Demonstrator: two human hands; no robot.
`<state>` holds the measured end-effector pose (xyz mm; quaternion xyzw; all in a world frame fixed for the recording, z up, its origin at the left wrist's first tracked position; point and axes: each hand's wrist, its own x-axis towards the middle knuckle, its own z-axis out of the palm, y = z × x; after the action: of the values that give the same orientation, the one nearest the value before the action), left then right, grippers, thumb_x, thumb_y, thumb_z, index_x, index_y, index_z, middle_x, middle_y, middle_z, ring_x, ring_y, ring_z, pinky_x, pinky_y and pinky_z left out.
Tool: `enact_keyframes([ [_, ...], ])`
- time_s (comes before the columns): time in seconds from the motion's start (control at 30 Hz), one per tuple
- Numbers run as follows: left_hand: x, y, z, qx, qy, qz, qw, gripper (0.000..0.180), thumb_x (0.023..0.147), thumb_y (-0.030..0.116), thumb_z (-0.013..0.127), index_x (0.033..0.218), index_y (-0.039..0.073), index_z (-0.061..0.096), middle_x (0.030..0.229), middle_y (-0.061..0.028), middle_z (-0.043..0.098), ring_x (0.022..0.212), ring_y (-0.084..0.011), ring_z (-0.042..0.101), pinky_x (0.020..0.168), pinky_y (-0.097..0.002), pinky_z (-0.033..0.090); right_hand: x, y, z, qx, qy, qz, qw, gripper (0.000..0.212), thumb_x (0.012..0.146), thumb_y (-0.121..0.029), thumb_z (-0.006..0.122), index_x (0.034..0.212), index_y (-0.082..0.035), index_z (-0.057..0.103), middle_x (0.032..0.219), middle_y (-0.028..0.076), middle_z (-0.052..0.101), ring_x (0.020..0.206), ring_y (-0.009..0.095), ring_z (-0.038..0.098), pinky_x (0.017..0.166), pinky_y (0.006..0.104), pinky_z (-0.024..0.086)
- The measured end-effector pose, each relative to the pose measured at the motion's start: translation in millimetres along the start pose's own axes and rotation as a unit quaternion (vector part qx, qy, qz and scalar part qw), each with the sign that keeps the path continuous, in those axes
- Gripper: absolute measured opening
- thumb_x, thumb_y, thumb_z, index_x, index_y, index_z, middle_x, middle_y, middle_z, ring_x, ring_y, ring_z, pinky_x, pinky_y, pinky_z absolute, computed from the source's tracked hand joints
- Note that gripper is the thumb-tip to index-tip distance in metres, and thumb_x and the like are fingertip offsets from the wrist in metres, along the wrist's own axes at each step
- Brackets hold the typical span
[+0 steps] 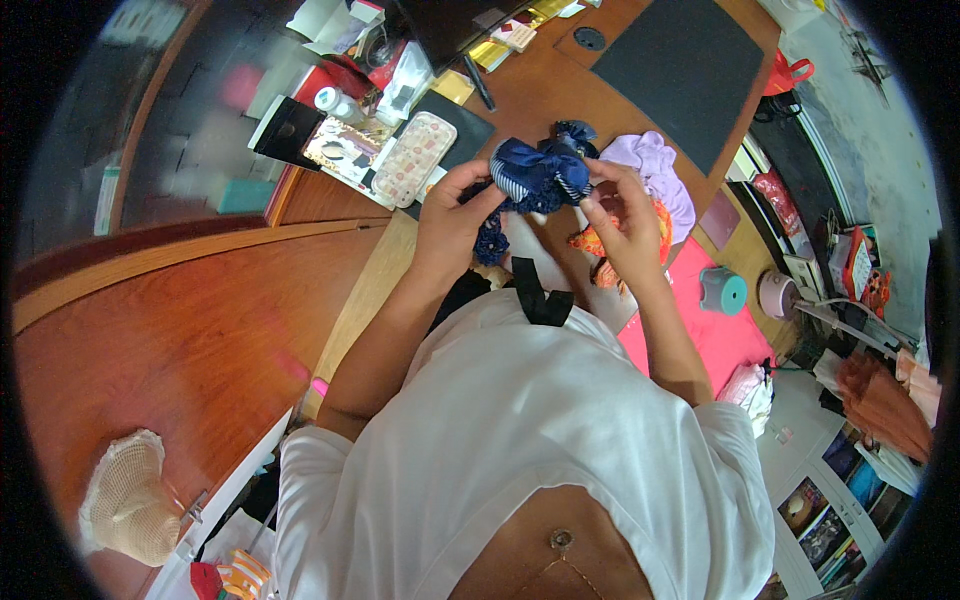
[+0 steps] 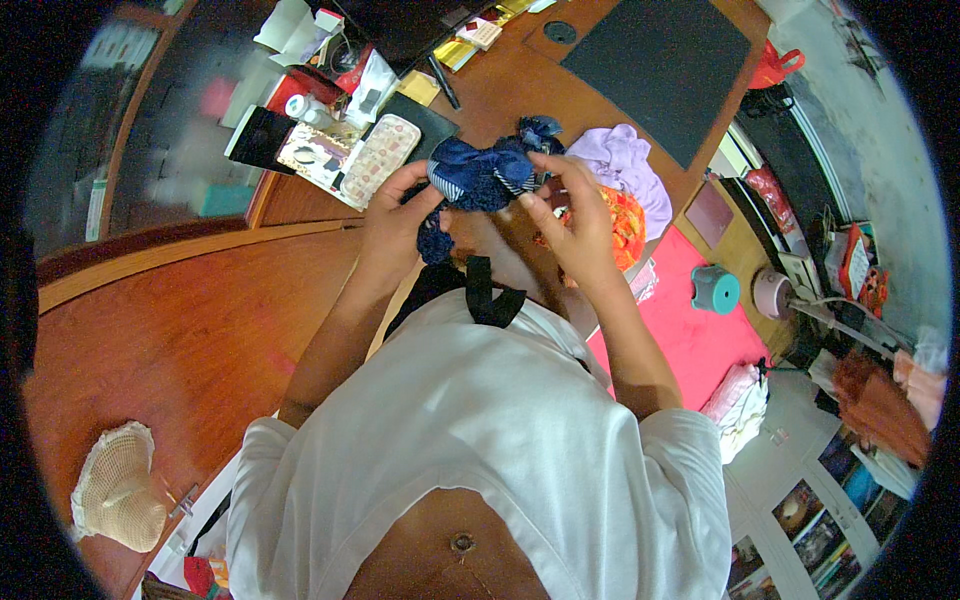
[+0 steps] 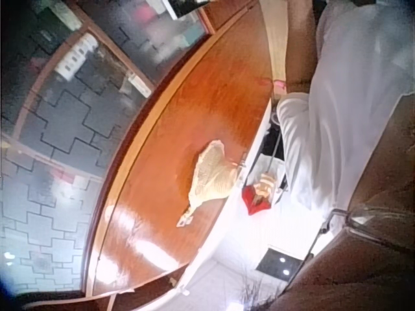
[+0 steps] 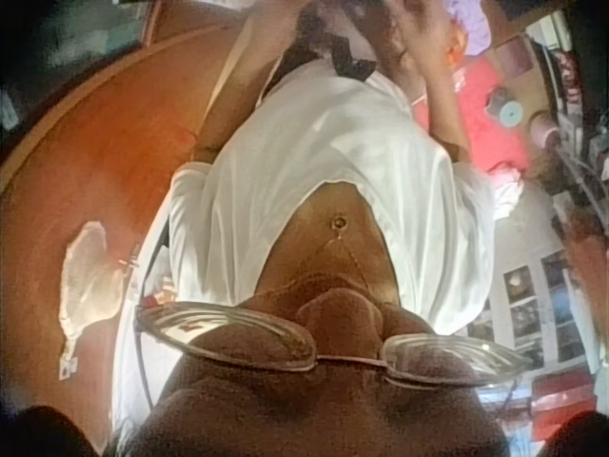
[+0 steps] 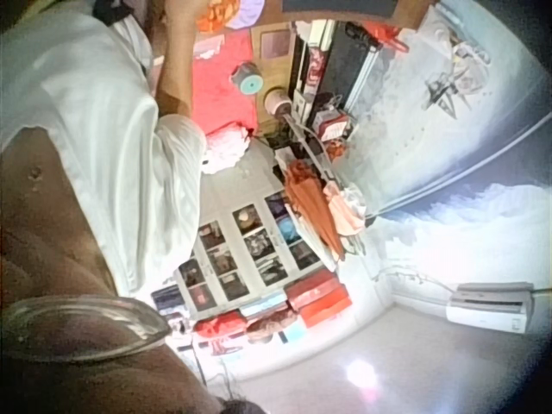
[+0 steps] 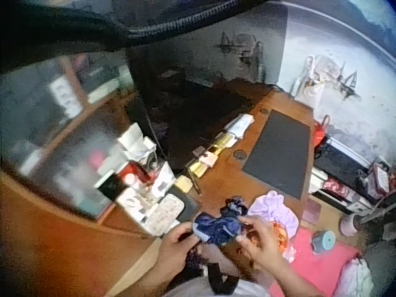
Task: The person wipes a dark tabletop with a purple cloth and a patterned cloth. They then pick up and fold a blue striped cloth, followed by moving several small boxes and containers on the table.
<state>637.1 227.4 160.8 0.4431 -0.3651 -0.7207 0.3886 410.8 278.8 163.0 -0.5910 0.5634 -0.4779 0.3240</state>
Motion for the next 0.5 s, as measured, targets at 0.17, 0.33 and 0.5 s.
enact_keyframes([
  [0.17, 1, -5, -2, -0.007, -0.005, 0.013, 1.0, 0.017, 0.096, 0.01, 0.068, 0.113, 0.004, 0.068, 0.085, -0.0005, 0.067, 0.066, -0.0066, 0.059, 0.057, -0.0212, 0.048, -7, 12, 9, 0.202, -0.013, 0.091, 0.975, 0.057, 0.088, 0.003, 0.073, 0.14, -0.002, 0.052, 0.113, 0.005, 0.056, 0.093, 0.01, 0.058, 0.083, 0.0237, 0.051],
  [0.33, 2, -5, -5, 0.056, -0.014, 0.04, 0.998, 0.022, 0.097, 0.009, 0.067, 0.119, 0.004, 0.067, 0.087, 0.0002, 0.068, 0.066, -0.0068, 0.06, 0.057, -0.0213, 0.049, -6, -1, 10, 0.259, -0.005, 0.129, 0.957, 0.062, 0.087, 0.005, 0.073, 0.142, -0.002, 0.048, 0.113, 0.005, 0.057, 0.097, 0.01, 0.059, 0.087, 0.024, 0.051],
  [0.5, 2, 0, -5, 0.22, -0.011, 0.129, 0.967, 0.019, 0.095, 0.006, 0.065, 0.114, 0.002, 0.07, 0.084, 0.0021, 0.067, 0.067, -0.0045, 0.059, 0.058, -0.0211, 0.048, -2, -4, 6, 0.241, -0.05, 0.116, 0.962, 0.056, 0.088, 0.005, 0.072, 0.138, -0.002, 0.05, 0.114, 0.003, 0.059, 0.103, 0.009, 0.059, 0.09, 0.0236, 0.05],
])
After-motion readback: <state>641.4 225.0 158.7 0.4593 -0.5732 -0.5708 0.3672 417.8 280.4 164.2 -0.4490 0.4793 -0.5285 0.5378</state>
